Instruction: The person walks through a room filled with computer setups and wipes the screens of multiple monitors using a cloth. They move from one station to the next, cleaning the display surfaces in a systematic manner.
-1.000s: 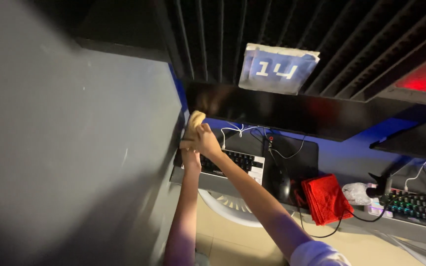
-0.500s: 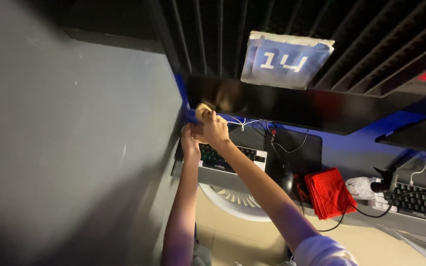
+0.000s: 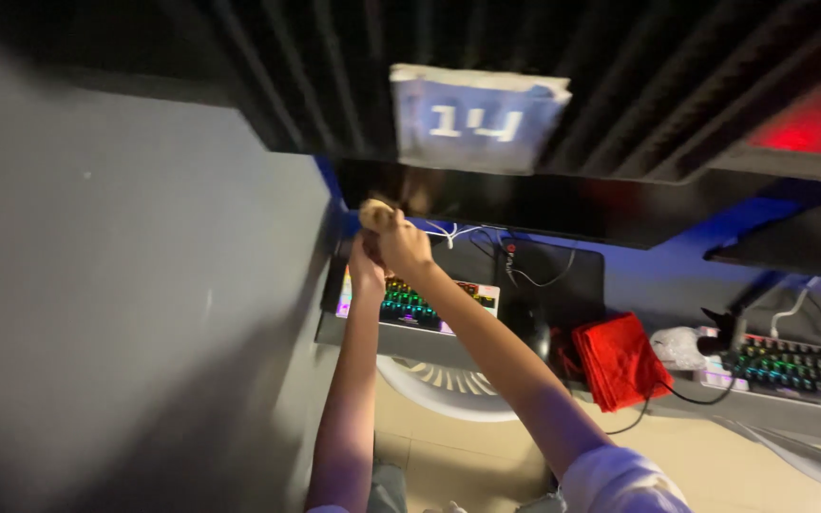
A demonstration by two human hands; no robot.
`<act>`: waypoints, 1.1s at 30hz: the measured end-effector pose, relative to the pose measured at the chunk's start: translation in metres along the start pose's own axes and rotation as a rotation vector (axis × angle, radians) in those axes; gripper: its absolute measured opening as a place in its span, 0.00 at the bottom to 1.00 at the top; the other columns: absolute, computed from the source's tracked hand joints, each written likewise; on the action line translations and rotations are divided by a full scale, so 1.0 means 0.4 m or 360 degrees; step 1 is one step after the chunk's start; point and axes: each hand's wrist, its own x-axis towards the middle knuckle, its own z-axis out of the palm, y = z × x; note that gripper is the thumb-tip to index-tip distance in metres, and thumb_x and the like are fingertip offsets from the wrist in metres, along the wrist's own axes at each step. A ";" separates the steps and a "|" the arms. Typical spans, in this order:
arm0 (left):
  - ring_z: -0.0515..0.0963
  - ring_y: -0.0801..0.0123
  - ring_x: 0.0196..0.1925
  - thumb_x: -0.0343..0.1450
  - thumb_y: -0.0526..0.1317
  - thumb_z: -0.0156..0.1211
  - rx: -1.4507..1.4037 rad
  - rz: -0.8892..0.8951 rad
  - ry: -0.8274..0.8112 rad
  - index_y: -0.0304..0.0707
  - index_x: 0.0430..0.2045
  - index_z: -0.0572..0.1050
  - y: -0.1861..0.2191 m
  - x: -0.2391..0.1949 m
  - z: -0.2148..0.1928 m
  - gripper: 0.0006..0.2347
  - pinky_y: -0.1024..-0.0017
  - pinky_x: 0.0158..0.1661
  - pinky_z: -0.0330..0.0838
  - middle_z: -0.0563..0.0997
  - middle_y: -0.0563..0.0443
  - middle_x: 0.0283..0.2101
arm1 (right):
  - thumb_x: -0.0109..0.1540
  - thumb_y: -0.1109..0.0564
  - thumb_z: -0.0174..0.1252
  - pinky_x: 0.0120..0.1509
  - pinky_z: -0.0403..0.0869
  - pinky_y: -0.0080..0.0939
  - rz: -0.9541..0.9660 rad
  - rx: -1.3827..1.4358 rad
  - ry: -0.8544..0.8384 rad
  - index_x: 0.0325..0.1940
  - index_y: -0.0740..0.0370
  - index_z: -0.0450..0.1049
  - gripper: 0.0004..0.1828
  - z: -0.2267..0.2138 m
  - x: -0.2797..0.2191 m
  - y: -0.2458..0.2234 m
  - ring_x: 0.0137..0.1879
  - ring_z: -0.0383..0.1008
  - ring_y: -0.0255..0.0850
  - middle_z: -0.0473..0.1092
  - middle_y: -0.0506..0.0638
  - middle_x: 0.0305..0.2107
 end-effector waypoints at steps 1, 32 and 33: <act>0.77 0.63 0.52 0.83 0.50 0.51 0.0000 -0.0012 -0.0008 0.36 0.55 0.72 -0.023 -0.015 0.023 0.16 0.62 0.52 0.69 0.75 0.46 0.54 | 0.60 0.54 0.57 0.37 0.79 0.53 0.0012 -0.0007 0.0003 0.63 0.62 0.64 0.28 -0.009 -0.037 0.036 0.43 0.81 0.57 0.71 0.63 0.46; 0.78 0.61 0.58 0.77 0.50 0.48 0.0411 -0.0558 -0.0101 0.37 0.59 0.72 -0.371 -0.197 0.379 0.20 0.62 0.60 0.69 0.78 0.46 0.58 | 0.51 0.52 0.70 0.34 0.78 0.49 0.0423 -0.0081 0.0036 0.71 0.51 0.62 0.44 -0.233 -0.349 0.438 0.38 0.80 0.52 0.67 0.56 0.51; 0.78 0.62 0.59 0.77 0.50 0.47 0.0440 -0.0584 -0.0156 0.35 0.59 0.72 -0.390 -0.201 0.393 0.21 0.62 0.61 0.69 0.78 0.47 0.59 | 0.55 0.54 0.69 0.34 0.78 0.49 0.0434 -0.0112 0.0083 0.71 0.49 0.63 0.41 -0.218 -0.361 0.467 0.38 0.80 0.51 0.68 0.55 0.51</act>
